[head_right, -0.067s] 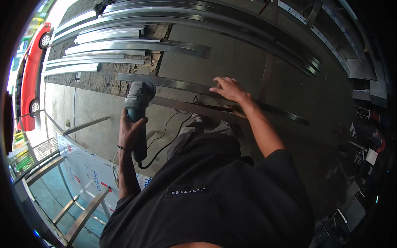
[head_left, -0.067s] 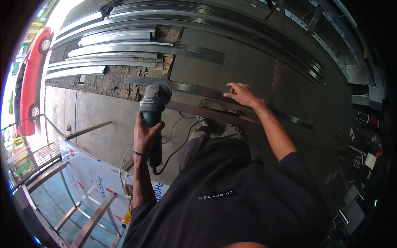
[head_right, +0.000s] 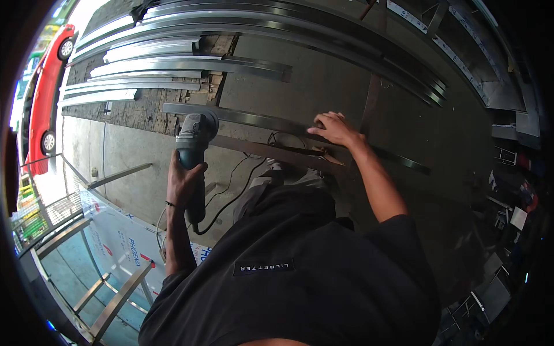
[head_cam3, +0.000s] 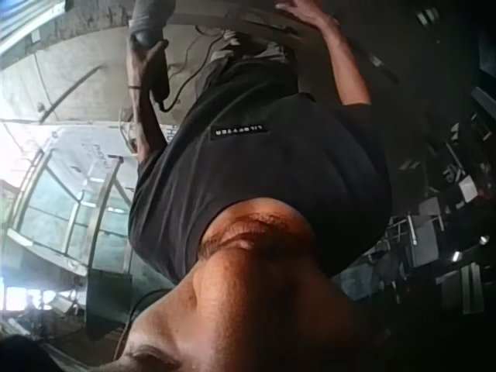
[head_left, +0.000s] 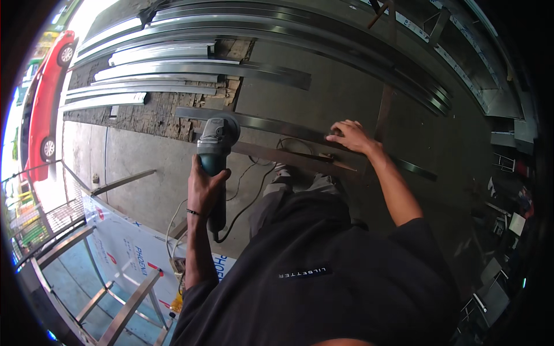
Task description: The person holds an angle grinder in one hand while touching, lifting, and turning metal strips by hand on a worktable.
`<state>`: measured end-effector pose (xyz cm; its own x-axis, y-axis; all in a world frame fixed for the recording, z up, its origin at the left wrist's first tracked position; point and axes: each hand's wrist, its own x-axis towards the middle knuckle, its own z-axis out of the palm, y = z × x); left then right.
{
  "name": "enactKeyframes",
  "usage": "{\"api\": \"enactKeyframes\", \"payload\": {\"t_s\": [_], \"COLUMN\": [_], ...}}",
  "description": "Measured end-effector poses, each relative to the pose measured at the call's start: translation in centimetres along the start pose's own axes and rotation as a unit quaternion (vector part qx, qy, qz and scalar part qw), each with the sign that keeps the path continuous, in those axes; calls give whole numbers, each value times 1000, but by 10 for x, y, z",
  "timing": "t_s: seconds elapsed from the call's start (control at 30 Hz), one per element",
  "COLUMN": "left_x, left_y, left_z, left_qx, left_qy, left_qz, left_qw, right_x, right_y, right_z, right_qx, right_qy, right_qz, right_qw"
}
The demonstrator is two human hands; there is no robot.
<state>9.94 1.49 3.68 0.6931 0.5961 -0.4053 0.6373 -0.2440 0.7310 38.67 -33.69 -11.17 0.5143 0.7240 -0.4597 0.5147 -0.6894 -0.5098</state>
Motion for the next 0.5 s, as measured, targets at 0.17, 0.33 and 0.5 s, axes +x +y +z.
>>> {"api": "enactKeyframes", "payload": {"t_s": [0.17,0.33,0.5], "left_x": [6,8,14], "left_y": [7,27,26], "left_z": [19,35,40], "left_qx": [70,108,135], "left_qy": [8,15,19], "left_qz": [-1,30,25], "left_qw": [997,994,990], "right_x": [-50,-66,-66], "right_y": [14,13,11], "right_z": [5,34,49], "right_qx": [8,30,29], "right_qy": [29,190,271], "right_qz": [-24,-107,-125], "right_qw": [999,976,954]}}
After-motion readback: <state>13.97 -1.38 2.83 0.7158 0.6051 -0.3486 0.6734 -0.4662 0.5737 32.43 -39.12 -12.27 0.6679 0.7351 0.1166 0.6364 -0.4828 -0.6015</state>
